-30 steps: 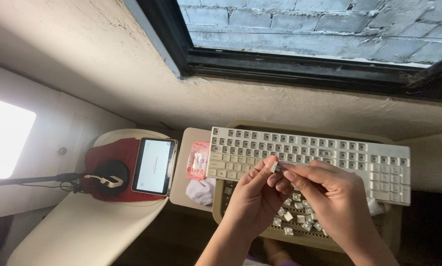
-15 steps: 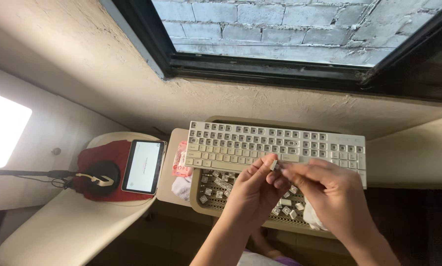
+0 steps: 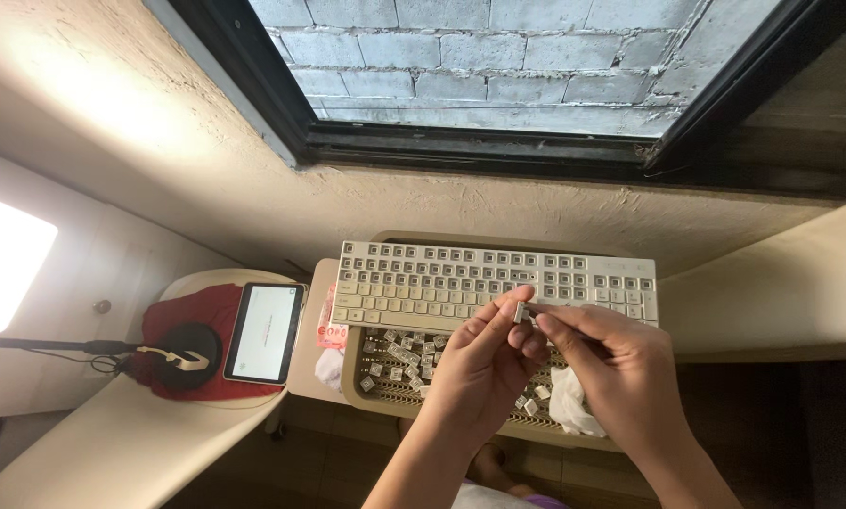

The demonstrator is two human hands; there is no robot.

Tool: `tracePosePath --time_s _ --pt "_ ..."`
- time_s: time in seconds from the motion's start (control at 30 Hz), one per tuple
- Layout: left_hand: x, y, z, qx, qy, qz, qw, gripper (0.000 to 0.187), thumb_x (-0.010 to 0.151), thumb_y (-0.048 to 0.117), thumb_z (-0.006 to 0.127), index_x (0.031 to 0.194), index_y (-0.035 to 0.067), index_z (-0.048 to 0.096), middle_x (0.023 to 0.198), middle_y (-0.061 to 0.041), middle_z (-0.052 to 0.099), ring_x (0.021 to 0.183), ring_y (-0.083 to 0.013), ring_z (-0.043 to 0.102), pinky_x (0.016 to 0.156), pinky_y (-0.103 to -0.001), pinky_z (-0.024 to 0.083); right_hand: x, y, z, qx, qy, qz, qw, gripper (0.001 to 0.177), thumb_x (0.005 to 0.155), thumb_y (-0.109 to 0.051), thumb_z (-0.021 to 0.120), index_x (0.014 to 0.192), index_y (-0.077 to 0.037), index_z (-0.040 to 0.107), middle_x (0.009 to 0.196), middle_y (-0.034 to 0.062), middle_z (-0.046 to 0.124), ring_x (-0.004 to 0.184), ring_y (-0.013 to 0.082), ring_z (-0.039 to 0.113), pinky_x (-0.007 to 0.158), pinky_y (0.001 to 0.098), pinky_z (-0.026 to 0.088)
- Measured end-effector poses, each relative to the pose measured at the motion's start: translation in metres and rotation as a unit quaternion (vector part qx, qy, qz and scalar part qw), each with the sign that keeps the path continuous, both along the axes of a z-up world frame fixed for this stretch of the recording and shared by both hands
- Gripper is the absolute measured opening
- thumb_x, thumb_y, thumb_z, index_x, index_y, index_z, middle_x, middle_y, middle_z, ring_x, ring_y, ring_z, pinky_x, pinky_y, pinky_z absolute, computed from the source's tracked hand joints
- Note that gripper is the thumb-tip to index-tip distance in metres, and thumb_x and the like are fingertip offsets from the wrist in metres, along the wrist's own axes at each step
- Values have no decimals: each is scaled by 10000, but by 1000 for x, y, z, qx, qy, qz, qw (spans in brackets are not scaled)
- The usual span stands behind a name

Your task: The person wipes individual keyboard keycaps with a white wipe, then places them into a beige plastic basket. The person repeats this process for several keys throughout the clip.

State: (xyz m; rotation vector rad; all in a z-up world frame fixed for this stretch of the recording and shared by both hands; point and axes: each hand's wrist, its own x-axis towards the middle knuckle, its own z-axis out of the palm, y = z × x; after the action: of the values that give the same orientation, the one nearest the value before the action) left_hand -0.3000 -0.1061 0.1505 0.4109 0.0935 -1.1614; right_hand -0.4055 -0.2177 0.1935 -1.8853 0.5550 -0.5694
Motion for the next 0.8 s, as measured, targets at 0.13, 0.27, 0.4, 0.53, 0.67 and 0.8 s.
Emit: tracePosePath --time_s 0.13,0.27,0.4,0.53,0.67,0.8 --pt "1 0 1 -18 10 3 1000 171 1080 180 581 1121 20 627 804 -7 603 778 -119 611 777 -270 538 -1 -7 4 -18 0 43 999 182 896 -132 716 1040 -77 812 865 53 843 733 93 786 628 229 607" --pt "0 1 -1 -9 -1 -6 1000 167 1072 185 578 1110 31 632 820 -11 618 778 -111 617 775 -266 539 -2 -7 4 -28 46 -15 998 139 892 -127 734 983 -87 830 813 46 845 649 95 776 547 235 600" --pt "2 1 -1 8 -4 -13 1000 183 1073 203 579 1086 26 626 820 -17 620 779 -112 615 802 -274 550 0 -8 4 -50 -8 43 998 167 893 -139 726 1024 -74 806 838 36 828 729 79 792 619 218 636" --pt "0 -1 -2 -19 -4 -15 1000 181 1084 203 587 1085 25 627 804 -10 607 774 -115 613 775 -276 544 -3 -10 3 -63 80 11 995 185 873 -136 755 1032 -94 839 794 40 807 584 132 720 511 258 558" --pt "3 0 -1 -6 -5 -14 1000 180 1070 197 586 1100 26 632 811 -12 607 772 -113 609 770 -270 542 -2 -11 3 -50 13 41 998 149 891 -129 730 1001 -85 821 840 40 844 729 97 818 639 239 612" --pt "3 -2 0 7 3 -5 1000 162 1062 190 581 1075 33 616 832 -21 620 782 -115 616 776 -267 543 -3 -13 5 -33 21 40 998 180 873 -125 731 1023 -73 816 873 53 846 755 111 814 656 236 636"
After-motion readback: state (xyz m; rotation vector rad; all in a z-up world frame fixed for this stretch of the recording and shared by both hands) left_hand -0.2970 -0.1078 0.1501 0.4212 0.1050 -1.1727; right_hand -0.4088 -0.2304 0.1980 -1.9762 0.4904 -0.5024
